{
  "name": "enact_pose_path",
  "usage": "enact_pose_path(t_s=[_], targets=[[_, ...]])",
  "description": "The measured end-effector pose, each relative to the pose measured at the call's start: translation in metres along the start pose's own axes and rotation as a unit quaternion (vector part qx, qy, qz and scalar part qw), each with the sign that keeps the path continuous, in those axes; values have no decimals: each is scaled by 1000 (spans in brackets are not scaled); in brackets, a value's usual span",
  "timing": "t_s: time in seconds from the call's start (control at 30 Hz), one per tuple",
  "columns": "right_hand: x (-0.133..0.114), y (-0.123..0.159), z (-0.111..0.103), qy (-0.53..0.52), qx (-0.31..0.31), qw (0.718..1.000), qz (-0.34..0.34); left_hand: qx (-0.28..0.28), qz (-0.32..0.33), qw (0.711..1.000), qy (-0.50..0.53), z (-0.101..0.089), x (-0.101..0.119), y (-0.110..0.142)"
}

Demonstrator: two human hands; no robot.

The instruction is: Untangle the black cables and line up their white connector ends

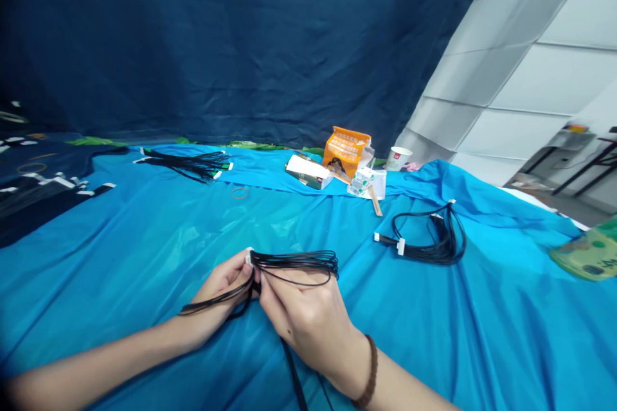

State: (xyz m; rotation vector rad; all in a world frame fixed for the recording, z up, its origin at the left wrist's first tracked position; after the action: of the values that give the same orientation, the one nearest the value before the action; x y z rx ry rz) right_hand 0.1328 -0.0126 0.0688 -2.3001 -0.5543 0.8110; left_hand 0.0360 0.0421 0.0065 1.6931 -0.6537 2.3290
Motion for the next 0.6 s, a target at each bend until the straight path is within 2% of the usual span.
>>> enact_pose_path(t_s=[0.23, 0.43, 0.6], targets=[[-3, 1, 1, 32, 26, 999, -24, -30, 17, 999, -32, 0, -1, 0], [-1, 2, 5, 29, 18, 999, -27, -28, 1, 999, -30, 2, -2, 1], [9, 1, 13, 43, -11, 999, -16, -2, -43, 998, 55, 6, -7, 1]])
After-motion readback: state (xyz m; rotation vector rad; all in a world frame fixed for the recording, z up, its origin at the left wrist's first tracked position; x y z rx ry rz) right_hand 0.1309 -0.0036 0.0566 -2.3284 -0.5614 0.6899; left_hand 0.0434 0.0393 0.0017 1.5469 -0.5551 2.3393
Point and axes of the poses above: each hand's wrist, its own y-axis away from the middle knuckle, its own z-axis out of the palm, x = y × z, the point moved 6 cm from there along -y, towards the middle knuckle, and after that the axes turned 15 degrees about z, right-handed, at the moved point
